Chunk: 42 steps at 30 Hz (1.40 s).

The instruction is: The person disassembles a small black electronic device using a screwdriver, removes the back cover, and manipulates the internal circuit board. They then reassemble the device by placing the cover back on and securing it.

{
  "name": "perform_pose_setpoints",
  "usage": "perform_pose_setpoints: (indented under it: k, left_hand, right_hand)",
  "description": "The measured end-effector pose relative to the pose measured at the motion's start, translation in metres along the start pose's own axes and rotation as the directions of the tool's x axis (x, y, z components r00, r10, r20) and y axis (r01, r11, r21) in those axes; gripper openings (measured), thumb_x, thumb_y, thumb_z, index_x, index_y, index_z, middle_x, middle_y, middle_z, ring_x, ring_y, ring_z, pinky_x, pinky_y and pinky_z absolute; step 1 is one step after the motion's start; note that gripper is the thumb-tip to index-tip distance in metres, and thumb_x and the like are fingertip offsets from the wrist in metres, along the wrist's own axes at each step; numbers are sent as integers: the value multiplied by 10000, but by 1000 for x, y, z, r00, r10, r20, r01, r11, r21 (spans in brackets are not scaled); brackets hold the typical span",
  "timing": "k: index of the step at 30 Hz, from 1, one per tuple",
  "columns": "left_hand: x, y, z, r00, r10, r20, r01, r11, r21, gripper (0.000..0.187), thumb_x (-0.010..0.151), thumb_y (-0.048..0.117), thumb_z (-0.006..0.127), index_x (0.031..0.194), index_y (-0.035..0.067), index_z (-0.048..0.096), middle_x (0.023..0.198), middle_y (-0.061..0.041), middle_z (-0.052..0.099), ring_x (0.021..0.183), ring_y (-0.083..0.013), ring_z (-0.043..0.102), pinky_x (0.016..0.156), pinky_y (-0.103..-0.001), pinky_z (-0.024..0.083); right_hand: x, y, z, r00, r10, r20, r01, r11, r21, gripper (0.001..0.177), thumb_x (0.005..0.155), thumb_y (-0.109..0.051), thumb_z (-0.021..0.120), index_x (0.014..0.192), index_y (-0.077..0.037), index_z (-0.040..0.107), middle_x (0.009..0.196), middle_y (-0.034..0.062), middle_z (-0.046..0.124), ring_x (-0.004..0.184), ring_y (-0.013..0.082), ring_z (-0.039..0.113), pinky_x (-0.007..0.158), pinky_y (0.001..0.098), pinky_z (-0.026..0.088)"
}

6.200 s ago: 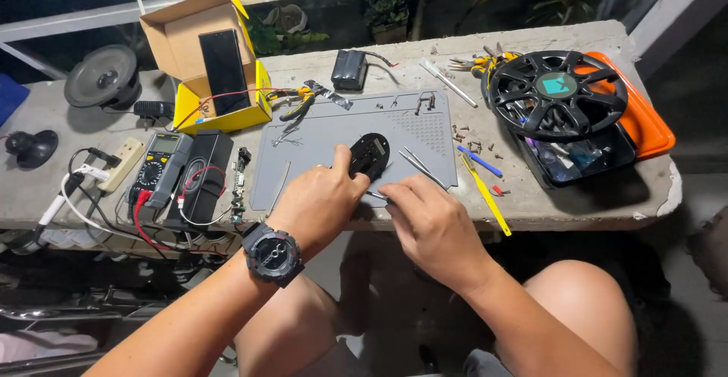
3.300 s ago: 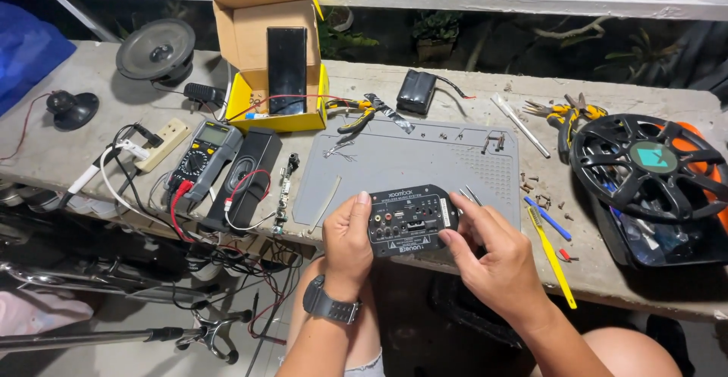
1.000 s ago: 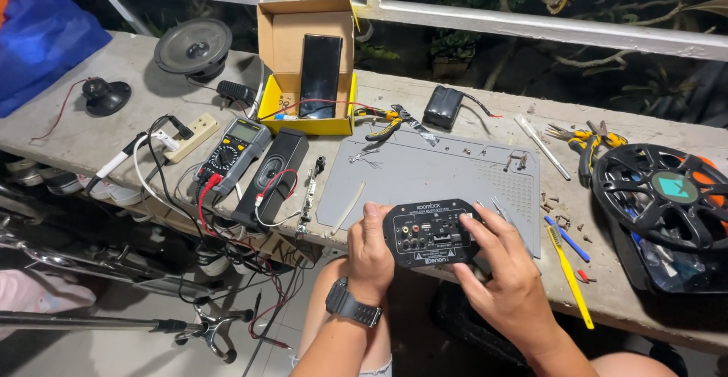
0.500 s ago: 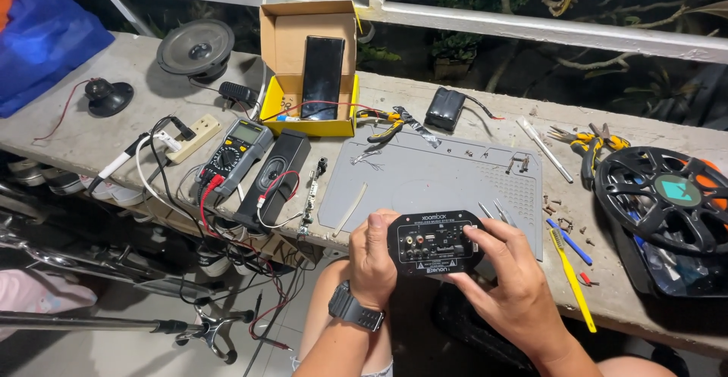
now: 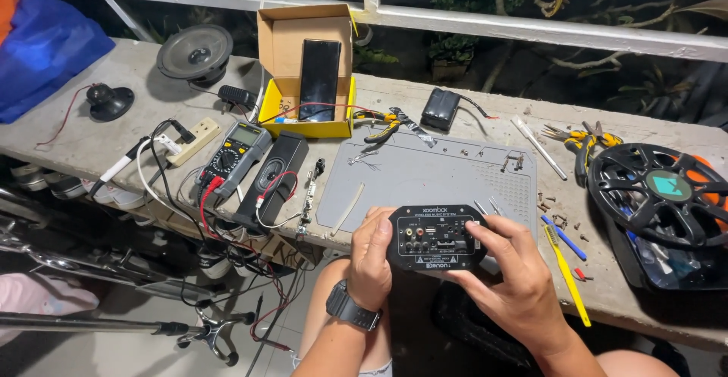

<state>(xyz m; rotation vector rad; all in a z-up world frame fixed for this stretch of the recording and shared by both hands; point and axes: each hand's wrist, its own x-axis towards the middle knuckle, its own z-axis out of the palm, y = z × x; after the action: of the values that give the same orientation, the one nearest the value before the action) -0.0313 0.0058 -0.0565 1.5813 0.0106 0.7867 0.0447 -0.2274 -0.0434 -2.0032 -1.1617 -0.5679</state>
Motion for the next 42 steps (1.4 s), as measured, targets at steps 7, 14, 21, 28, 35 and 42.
perform_pose_setpoints:
  k: [7,14,21,28,35,42]
  left_hand:
    - [1,6,2,999,9,51,-7,1000,-22,568,1217,382,389,1159,51,846,1150,-91,832,1111,-253,724,1113,-422,491]
    - [1,4,1,997,42,66,-42,999,-1,557,1214,409,415,1132,77,856,1152,-96,831,1127,-261,714,1066,-431,518]
    - [2,3,0,994,66,91,-71,996,55,531,1221,402,439,1235,57,841,1209,-107,815,1154,-267,734,1048,-410,557]
    - [-2,-7,9,993,101,54,-109,978,178,427,1219,248,487,1309,-34,793,1277,-172,793,1239,-314,757,1127,-421,584]
    - [-8,-9,13,968,249,-28,-227,919,324,485,1251,326,468,1384,-24,776,1343,-207,753,1306,-342,732,1174,-455,596]
    - [-8,4,18,909,381,171,-417,838,353,432,1232,371,510,1410,103,798,1461,-125,731,1385,-362,636,1280,-524,511]
  right_hand:
    - [-2,-1,-4,1000,29,-10,-29,1000,-3,707,929,-255,957,1550,-76,669,1511,215,661,1368,348,719,1209,446,598]
    - [3,1,-3,999,54,-3,-54,998,-17,705,920,-228,961,1544,-74,671,1540,216,665,1410,354,712,1251,458,573]
    - [2,5,1,997,73,19,-73,997,-32,681,934,-194,930,1553,-56,683,1562,240,671,1421,376,713,1271,464,550]
    - [7,1,1,993,109,41,-107,994,-38,649,1000,-254,905,1573,-66,666,1638,235,651,1490,404,670,1294,505,513]
    - [11,-4,-12,998,60,27,-60,998,23,535,1048,-236,884,1496,-20,686,1539,274,704,1376,438,741,1190,522,587]
    - [9,9,-22,984,160,-81,-160,987,13,288,1078,8,699,1358,4,764,1333,180,817,1211,345,781,1140,440,583]
